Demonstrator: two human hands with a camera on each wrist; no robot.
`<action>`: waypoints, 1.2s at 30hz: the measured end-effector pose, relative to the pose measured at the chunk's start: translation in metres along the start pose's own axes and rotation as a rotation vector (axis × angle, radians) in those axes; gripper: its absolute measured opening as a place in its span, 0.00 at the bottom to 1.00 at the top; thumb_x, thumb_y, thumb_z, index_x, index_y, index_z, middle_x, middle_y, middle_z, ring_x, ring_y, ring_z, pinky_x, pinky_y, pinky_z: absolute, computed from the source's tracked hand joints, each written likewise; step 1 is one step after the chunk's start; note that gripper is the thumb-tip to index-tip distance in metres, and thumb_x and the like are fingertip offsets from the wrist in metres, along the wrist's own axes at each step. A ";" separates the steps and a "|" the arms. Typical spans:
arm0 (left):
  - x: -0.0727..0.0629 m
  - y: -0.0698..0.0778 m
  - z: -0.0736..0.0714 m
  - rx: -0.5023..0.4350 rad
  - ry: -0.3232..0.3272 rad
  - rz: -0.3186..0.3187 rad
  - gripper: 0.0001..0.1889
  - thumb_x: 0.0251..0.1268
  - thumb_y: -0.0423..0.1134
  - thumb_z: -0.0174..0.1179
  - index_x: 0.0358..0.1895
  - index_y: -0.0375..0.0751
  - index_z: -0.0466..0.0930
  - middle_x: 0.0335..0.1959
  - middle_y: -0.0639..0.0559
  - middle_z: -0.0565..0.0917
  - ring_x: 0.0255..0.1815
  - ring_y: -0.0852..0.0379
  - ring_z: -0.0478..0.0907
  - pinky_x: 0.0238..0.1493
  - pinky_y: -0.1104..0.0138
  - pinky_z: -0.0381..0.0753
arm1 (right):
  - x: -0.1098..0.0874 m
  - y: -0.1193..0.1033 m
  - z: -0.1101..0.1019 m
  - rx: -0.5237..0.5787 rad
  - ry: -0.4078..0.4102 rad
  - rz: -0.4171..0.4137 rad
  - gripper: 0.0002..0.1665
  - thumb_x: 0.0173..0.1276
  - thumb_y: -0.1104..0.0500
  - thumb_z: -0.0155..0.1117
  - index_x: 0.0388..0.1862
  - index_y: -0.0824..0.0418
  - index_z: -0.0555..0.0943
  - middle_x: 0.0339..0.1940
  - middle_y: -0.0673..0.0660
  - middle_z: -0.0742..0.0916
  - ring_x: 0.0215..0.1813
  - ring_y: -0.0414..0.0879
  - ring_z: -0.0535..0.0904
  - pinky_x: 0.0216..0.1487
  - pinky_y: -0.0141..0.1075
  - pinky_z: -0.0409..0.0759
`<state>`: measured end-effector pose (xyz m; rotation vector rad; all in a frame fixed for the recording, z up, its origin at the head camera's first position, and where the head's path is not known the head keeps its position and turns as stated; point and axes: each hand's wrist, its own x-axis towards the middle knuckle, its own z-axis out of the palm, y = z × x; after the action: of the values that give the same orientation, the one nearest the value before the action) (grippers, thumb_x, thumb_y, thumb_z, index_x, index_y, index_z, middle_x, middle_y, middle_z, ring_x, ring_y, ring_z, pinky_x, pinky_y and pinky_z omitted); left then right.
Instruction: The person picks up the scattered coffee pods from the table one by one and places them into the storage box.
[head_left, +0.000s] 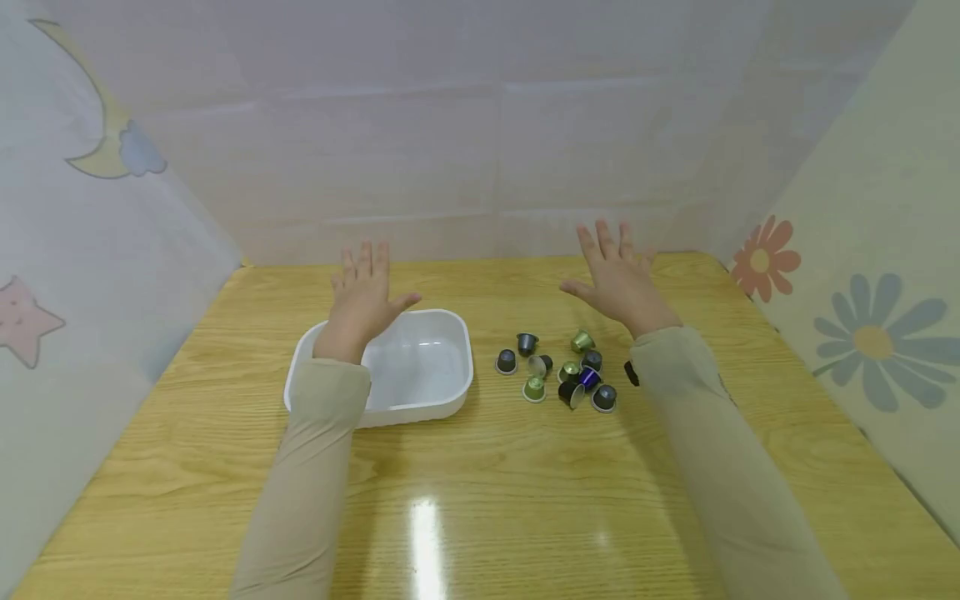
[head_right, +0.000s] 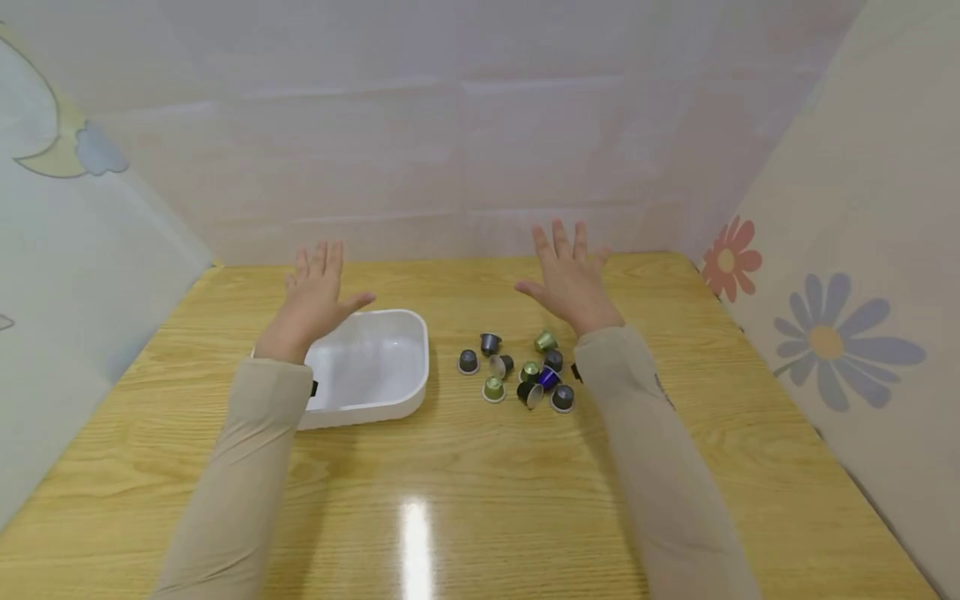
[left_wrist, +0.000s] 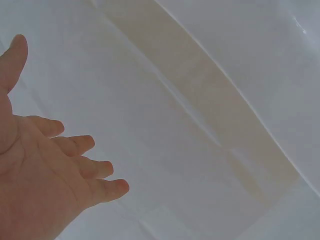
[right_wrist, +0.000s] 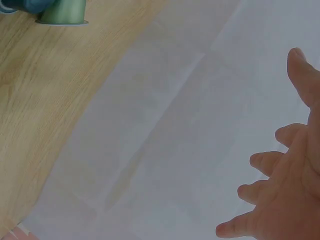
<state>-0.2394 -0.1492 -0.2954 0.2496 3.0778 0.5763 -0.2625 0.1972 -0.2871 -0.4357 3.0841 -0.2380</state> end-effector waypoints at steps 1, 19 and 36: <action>0.000 0.000 0.000 -0.005 0.000 0.001 0.51 0.71 0.58 0.52 0.77 0.37 0.26 0.76 0.34 0.28 0.73 0.33 0.19 0.68 0.35 0.33 | 0.000 0.000 0.000 -0.002 0.001 0.000 0.54 0.74 0.34 0.45 0.79 0.57 0.30 0.77 0.64 0.31 0.71 0.63 0.16 0.59 0.75 0.25; -0.031 -0.037 -0.014 -0.113 0.016 0.033 0.45 0.73 0.43 0.55 0.77 0.30 0.32 0.77 0.31 0.42 0.75 0.32 0.39 0.73 0.46 0.42 | -0.017 0.001 0.000 -0.032 0.031 -0.002 0.53 0.74 0.35 0.47 0.80 0.60 0.33 0.77 0.68 0.37 0.73 0.66 0.20 0.58 0.76 0.25; -0.074 -0.074 -0.026 -0.171 -0.112 -0.087 0.41 0.77 0.36 0.49 0.73 0.22 0.26 0.74 0.24 0.33 0.74 0.29 0.32 0.72 0.42 0.37 | -0.029 0.007 0.012 -0.062 0.075 -0.045 0.49 0.75 0.37 0.48 0.80 0.60 0.40 0.78 0.69 0.46 0.75 0.70 0.32 0.61 0.76 0.30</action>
<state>-0.1783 -0.2378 -0.2996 0.1413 2.8935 0.7866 -0.2365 0.2101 -0.3007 -0.5104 3.1651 -0.1637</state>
